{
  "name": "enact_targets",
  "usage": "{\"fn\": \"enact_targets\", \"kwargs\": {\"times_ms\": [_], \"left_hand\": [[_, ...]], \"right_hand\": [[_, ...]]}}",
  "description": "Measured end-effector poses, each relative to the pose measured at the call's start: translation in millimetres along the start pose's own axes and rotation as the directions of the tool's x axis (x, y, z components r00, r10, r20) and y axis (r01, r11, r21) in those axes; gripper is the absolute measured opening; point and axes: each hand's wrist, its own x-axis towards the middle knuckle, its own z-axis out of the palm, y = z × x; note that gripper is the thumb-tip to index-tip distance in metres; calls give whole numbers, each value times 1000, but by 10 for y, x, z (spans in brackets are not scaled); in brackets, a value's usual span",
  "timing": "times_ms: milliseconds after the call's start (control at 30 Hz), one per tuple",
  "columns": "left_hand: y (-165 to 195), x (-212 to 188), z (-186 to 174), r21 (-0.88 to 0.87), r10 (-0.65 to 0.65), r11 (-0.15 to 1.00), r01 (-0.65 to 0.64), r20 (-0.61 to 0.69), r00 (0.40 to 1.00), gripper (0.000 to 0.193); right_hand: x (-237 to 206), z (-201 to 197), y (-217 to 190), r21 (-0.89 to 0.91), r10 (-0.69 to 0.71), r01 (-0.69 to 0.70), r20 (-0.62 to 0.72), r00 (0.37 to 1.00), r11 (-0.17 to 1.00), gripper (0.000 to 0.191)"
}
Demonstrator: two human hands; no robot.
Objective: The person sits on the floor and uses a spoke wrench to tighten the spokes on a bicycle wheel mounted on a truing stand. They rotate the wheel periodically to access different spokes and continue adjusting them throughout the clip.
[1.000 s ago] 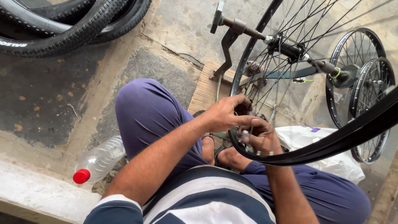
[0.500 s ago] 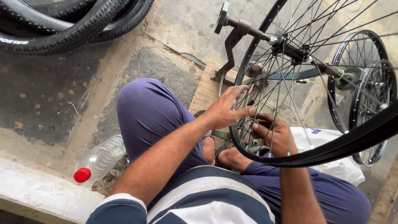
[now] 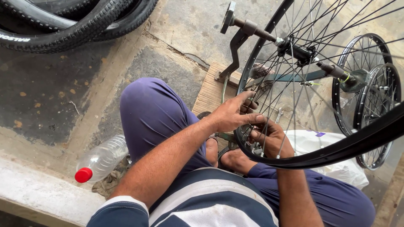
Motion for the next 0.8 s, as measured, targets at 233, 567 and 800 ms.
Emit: {"fn": "enact_targets", "kwargs": {"times_ms": [233,567,800], "left_hand": [[18,-27,13,-43,9,999,-8,9,1000,117],[7,-19,20,-6,40,999,-40,6,999,118],[4,-39,12,-3,13,1000,-13,17,1000,119]], "right_hand": [[-64,91,-105,-27,-17,17,-17,1000,1000,47],[-105,91,-140,-27,77,-76,57,995,997,45],[-3,177,-120,-195,-135,151,91,987,969,37]]}}
